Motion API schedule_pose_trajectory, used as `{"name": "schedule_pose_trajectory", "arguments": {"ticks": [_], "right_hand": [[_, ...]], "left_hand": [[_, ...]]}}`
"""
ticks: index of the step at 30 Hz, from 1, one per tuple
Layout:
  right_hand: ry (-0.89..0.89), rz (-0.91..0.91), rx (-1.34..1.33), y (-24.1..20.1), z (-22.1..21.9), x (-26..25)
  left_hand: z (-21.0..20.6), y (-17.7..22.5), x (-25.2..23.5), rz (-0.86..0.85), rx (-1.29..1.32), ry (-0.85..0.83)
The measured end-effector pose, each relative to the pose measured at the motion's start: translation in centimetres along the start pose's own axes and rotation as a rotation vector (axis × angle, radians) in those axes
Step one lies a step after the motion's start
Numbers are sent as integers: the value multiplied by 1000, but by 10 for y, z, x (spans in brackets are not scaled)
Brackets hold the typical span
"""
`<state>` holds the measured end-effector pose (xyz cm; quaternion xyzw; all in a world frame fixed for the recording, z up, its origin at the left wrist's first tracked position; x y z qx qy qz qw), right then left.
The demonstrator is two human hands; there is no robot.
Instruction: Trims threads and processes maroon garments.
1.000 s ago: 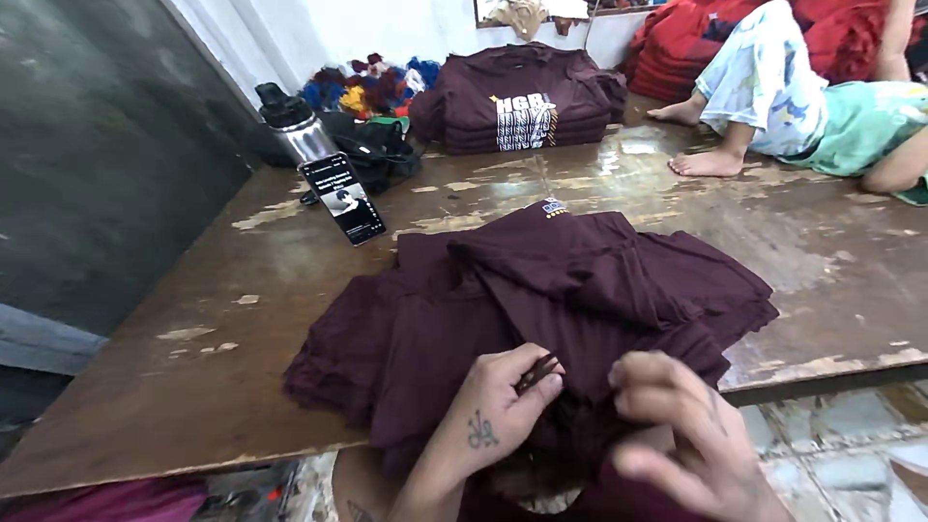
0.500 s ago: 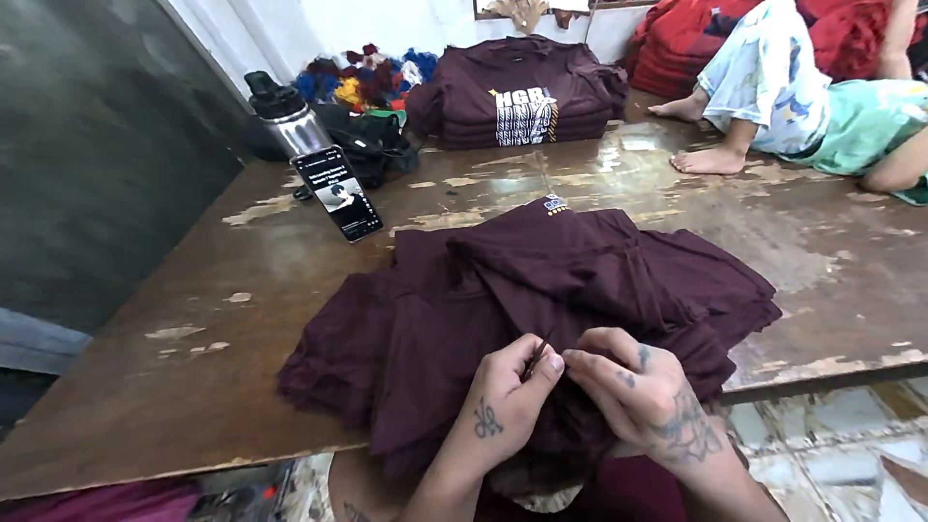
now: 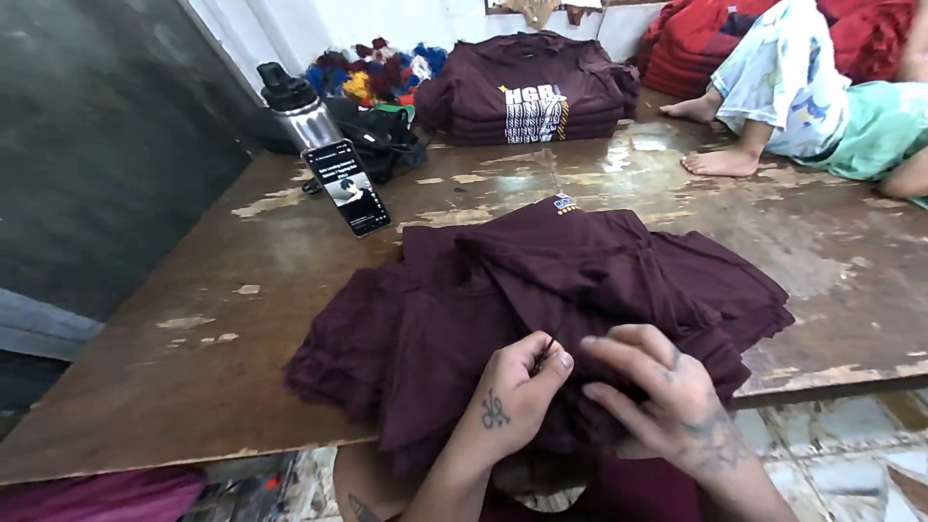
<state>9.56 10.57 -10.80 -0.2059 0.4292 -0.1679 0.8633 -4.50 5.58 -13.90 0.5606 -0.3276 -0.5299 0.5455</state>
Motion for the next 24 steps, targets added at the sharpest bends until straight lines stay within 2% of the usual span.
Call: {"name": "schedule_pose_trajectory", "arguments": {"ticks": [3, 10, 15, 17, 19, 20, 21, 23, 24], "right_hand": [[25, 91, 45, -6, -3, -2], [-45, 25, -138, 8, 10, 2], [-132, -57, -603, 16, 21, 16], [-229, -88, -755, -4, 32, 23], [-253, -19, -835, -28, 40, 21], [-216, 22, -746, -33, 42, 18], [-150, 42, -535, -33, 40, 13], [-89, 45, -75, -22, 20, 3], [-68, 65, 30, -17, 6, -3]], "left_hand": [[-1, 3, 1, -13, -38, -16], [0, 3, 1, -9, -20, -12], [2, 2, 2, 1, 32, -13], [3, 2, 1, 21, 38, -21], [3, 2, 1, 28, 38, -29], [3, 3, 0, 25, 38, -31], [3, 3, 0, 21, 41, -31], [1, 4, 2, 19, 55, -38], [1, 3, 3, 27, 54, -47]]}}
Point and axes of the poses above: each hand's wrist, its own x-axis away from the middle knuckle, its own z-axis out of the back of the hand, y = z × x, the point moved 8 cm from there along -x, towards the middle knuckle, and after that the axes turned 8 degrees about -z, right-handed, at the moved point
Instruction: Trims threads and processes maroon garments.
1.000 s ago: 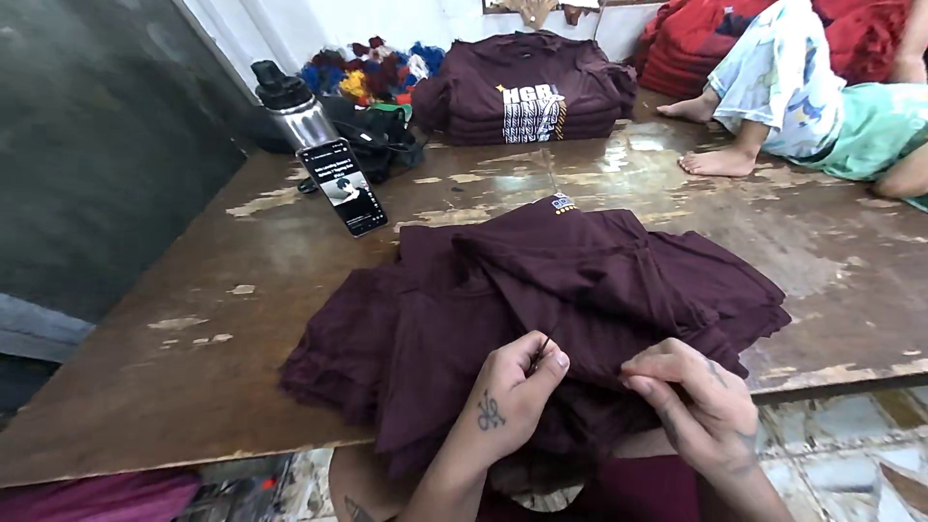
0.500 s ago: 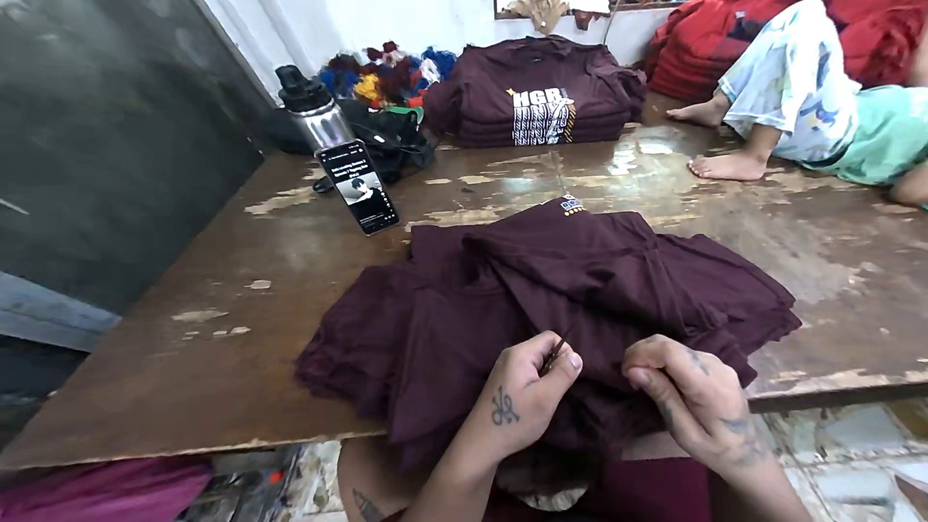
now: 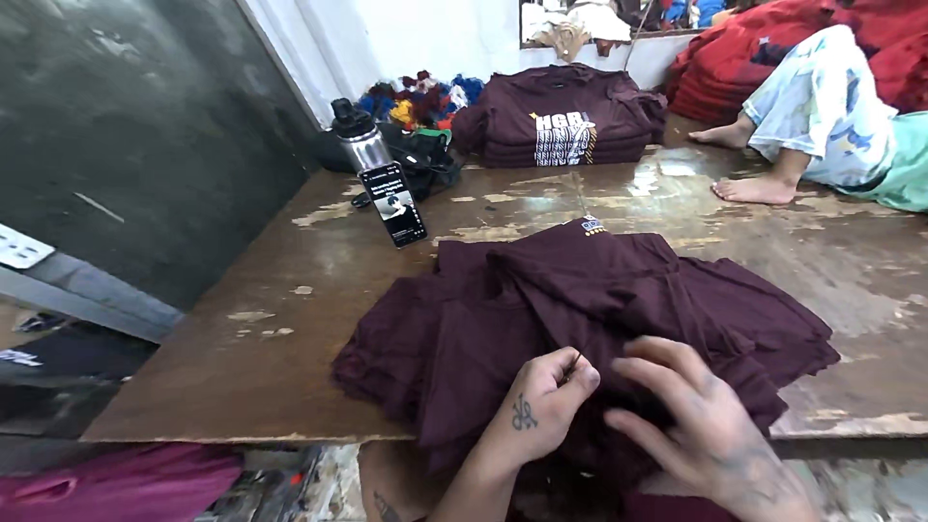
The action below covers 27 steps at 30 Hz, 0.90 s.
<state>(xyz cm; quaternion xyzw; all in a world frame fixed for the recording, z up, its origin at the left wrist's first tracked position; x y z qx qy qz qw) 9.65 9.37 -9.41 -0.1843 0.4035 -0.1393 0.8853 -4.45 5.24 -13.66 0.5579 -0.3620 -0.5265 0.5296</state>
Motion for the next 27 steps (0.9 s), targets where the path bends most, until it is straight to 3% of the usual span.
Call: {"name": "schedule_pose_trajectory", "arguments": {"ticks": [3, 8, 13, 27], "right_hand": [[40, 65, 30, 7, -18, -4], [-75, -85, -30, -8, -3, -17], [-3, 9, -74, 15, -9, 0], [-12, 43, -70, 13, -10, -1]], "left_hand": [[0, 1, 4, 9, -43, -23], [1, 9, 5, -91, -159, -37], [0, 11, 4, -108, -189, -20], [-1, 13, 7, -163, -265, 39]]}}
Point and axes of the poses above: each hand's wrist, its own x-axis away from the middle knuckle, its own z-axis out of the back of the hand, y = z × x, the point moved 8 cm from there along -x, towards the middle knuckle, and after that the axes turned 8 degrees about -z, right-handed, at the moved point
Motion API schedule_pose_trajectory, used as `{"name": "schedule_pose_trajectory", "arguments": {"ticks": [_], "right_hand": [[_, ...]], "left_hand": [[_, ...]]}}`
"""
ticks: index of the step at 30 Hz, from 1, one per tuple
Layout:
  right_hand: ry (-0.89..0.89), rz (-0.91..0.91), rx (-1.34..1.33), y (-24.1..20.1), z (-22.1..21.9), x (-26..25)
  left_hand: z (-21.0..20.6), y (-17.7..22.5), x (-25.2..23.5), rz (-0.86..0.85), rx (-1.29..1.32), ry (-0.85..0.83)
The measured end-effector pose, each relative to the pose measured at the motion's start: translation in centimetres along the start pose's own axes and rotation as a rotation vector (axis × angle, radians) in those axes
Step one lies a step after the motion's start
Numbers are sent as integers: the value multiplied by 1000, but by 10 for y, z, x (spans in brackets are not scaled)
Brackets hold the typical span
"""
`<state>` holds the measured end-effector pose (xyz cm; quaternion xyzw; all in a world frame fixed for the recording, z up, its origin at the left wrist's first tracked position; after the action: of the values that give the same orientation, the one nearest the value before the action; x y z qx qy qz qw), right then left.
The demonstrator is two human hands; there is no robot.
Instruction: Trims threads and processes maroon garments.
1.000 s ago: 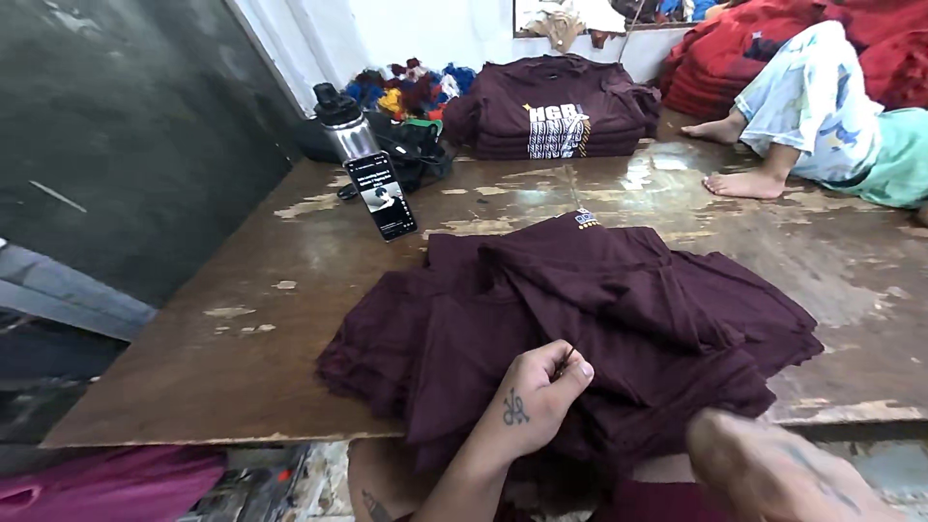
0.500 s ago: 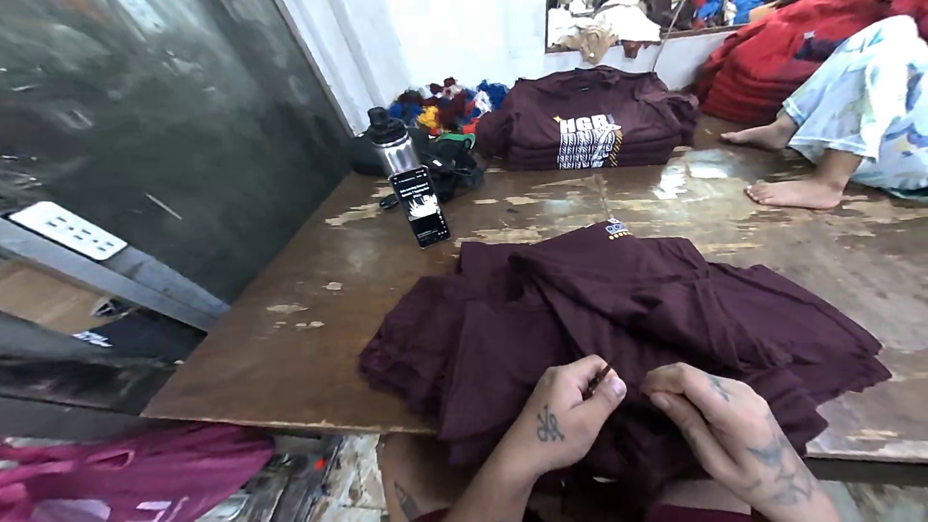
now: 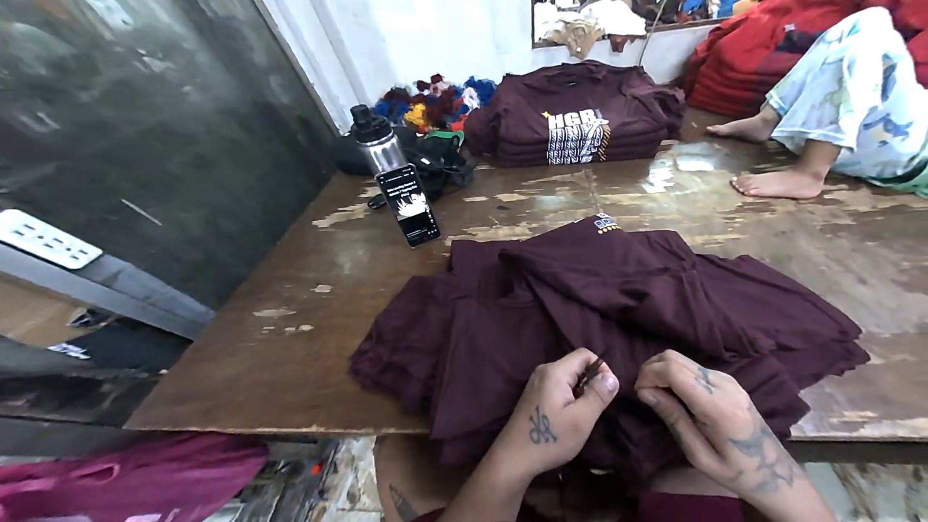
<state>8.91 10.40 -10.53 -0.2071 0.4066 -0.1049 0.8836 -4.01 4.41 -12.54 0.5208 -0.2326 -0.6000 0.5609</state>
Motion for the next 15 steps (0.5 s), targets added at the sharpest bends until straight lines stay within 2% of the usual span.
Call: {"name": "schedule_pose_trajectory", "arguments": {"ticks": [3, 6, 11, 15], "right_hand": [[6, -20, -2, 2, 4, -1], [0, -23, 11, 2, 5, -1], [-47, -41, -10, 3, 2, -2], [-42, -28, -10, 3, 2, -1]], "left_hand": [[5, 18, 6, -141, -357, 51], [8, 36, 11, -316, -573, 66], [13, 53, 9, -434, -727, -15], [2, 56, 9, -481, -751, -94]]}}
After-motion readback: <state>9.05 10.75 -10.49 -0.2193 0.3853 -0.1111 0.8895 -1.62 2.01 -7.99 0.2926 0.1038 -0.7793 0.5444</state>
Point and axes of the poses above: each hand's wrist, its own x-axis away from the middle knuckle, its own z-axis out of the back of the hand, y = z × x, the point moved 8 cm from there along -x, towards the middle knuckle, and after that the axes turned 8 degrees about -z, right-handed, at the moved point
